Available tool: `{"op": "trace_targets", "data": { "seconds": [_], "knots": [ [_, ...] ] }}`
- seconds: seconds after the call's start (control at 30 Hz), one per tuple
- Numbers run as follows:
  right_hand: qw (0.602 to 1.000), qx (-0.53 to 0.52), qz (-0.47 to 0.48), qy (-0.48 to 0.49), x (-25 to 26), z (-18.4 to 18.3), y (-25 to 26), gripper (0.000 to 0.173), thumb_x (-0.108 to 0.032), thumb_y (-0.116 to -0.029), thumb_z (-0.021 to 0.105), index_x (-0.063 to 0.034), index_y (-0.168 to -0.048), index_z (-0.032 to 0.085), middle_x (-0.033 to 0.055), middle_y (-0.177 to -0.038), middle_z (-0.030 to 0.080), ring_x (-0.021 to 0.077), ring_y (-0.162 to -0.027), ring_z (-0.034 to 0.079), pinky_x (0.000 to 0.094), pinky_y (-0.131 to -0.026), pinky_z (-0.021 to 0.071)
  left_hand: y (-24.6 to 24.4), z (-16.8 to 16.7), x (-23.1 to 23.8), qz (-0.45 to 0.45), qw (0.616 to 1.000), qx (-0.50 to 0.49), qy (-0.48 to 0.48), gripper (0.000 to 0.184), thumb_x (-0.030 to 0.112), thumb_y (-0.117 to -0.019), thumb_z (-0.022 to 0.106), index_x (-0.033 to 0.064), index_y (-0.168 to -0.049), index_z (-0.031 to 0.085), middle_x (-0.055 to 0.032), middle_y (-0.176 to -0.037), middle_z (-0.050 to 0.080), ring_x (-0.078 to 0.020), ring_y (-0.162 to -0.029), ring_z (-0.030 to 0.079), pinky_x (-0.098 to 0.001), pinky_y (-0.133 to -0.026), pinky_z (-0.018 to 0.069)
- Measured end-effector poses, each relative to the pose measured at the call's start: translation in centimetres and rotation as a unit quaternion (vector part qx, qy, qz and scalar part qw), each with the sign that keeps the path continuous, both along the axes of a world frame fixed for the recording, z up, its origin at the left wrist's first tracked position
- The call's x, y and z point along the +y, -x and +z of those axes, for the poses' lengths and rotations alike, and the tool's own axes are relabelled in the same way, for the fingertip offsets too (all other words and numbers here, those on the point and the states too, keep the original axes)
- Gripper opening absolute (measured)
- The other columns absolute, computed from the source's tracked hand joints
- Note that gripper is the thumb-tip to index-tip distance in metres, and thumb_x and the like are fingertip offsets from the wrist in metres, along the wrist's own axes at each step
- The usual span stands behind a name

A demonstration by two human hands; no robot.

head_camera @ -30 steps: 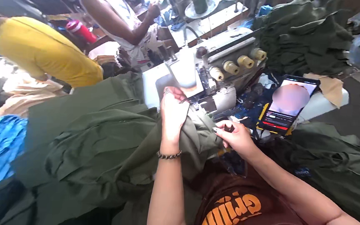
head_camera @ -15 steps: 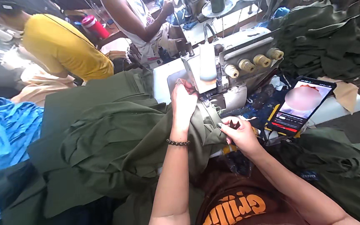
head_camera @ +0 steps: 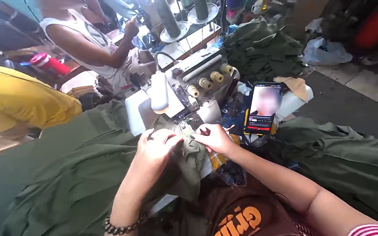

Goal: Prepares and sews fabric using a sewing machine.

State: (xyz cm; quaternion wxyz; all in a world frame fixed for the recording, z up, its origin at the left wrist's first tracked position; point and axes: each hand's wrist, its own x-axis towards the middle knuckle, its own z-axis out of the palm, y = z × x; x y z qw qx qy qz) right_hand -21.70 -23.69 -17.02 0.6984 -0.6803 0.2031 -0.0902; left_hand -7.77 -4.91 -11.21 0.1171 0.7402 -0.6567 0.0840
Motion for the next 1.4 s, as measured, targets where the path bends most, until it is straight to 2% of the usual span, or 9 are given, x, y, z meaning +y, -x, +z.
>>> {"op": "trace_targets", "data": {
  "seconds": [0.13,0.37,0.5,0.67,0.77,1.0,1.23,1.33,1.4],
  "knots": [
    [0.985,-0.037,-0.001,0.17,-0.7,0.0,0.9,0.023,-0.027,-0.0985,0.066,-0.0048,-0.103,0.072,0.005,-0.088,0.068,0.009,-0.075,0.06,0.0295,-0.072,0.0515,0.9,1.7,0.9,-0.006,0.997,-0.072,0.014,0.03,0.025,-0.1038,0.054,0.0082,-0.09,0.075,-0.0115,-0.08,0.067,-0.0295,-0.084,0.068,-0.0548,-0.097,0.0462],
    [0.878,-0.305,0.168,0.328,0.2,1.6,4.2,0.031,0.007,-0.0956,0.055,-0.0041,-0.118,0.073,0.0103,-0.126,0.07,0.0184,-0.118,0.067,0.0346,-0.098,0.0568,5.9,3.3,1.6,-0.179,0.973,0.139,0.042,0.023,0.019,-0.1088,0.044,0.0152,-0.104,0.067,-0.0028,-0.107,0.07,-0.0147,-0.112,0.064,-0.0394,-0.111,0.0415],
    [0.878,-0.313,0.198,0.304,-0.4,1.2,5.3,0.018,-0.001,-0.0961,0.064,-0.0013,-0.111,0.073,0.012,-0.109,0.073,0.0192,-0.105,0.07,0.0339,-0.092,0.0573,6.1,4.1,2.0,-0.149,0.976,0.144,0.066,0.025,0.022,-0.1108,0.039,0.0134,-0.104,0.062,-0.0019,-0.101,0.068,-0.0122,-0.105,0.063,-0.036,-0.106,0.0413],
    [0.887,-0.293,0.198,0.297,-1.1,1.8,6.5,0.019,-0.016,-0.0994,0.067,-0.0013,-0.107,0.075,0.0093,-0.094,0.075,0.0129,-0.086,0.071,0.0292,-0.08,0.0578,6.0,3.3,1.3,-0.05,0.998,0.023,-0.007,0.049,0.056,-0.1043,0.042,0.0189,-0.113,0.072,-0.0004,-0.087,0.072,-0.0178,-0.081,0.067,-0.0444,-0.081,0.0477],
    [0.863,-0.295,0.202,0.357,-1.3,1.8,6.9,0.013,-0.012,-0.0993,0.065,-0.0056,-0.101,0.076,0.0064,-0.092,0.076,0.015,-0.086,0.073,0.0331,-0.078,0.0582,6.6,2.4,0.9,-0.077,0.996,0.033,-0.039,0.041,0.05,-0.103,0.048,0.02,-0.104,0.076,0.0012,-0.092,0.074,-0.0154,-0.078,0.069,-0.0422,-0.076,0.0516],
    [0.872,-0.358,0.125,0.309,-1.9,2.8,7.4,0.011,-0.009,-0.0992,0.066,-0.0015,-0.101,0.075,0.0121,-0.108,0.073,0.0148,-0.102,0.07,0.0271,-0.088,0.0574,5.9,4.3,-0.2,-0.112,0.977,0.171,0.065,0.024,0.038,-0.0985,0.067,0.0157,-0.091,0.067,0.0007,-0.104,0.073,-0.0168,-0.122,0.062,-0.0463,-0.111,0.0408],
    [0.861,-0.411,0.122,0.273,-2.3,3.4,6.8,0.011,-0.005,-0.0985,0.066,0.0044,-0.1,0.072,0.0156,-0.102,0.074,0.0161,-0.1,0.071,0.027,-0.089,0.0583,5.9,4.4,-0.5,-0.081,0.98,0.175,0.053,0.022,0.035,-0.0974,0.067,0.0144,-0.099,0.061,0.0028,-0.088,0.066,-0.0085,-0.095,0.063,-0.0372,-0.104,0.0438],
    [0.863,-0.389,0.135,0.292,-2.3,3.1,6.8,0.014,-0.007,-0.0998,0.063,0.005,-0.101,0.07,0.0135,-0.092,0.072,0.0108,-0.081,0.067,0.0225,-0.076,0.0553,4.9,4.0,-0.3,-0.052,0.99,0.13,0.025,0.029,0.042,-0.0986,0.063,0.0144,-0.106,0.069,0.0031,-0.087,0.069,-0.0092,-0.087,0.066,-0.0422,-0.103,0.0453],
    [0.884,-0.358,0.122,0.276,-2.4,3.0,6.9,0.016,-0.008,-0.1013,0.061,0.0042,-0.107,0.069,0.0107,-0.089,0.07,0.0052,-0.075,0.062,0.0174,-0.07,0.0515,4.5,4.1,0.1,-0.062,0.979,0.191,0.028,0.032,0.041,-0.0999,0.063,0.0117,-0.113,0.067,0.0021,-0.09,0.069,-0.0064,-0.089,0.064,-0.03,-0.093,0.051]
  ]
}}
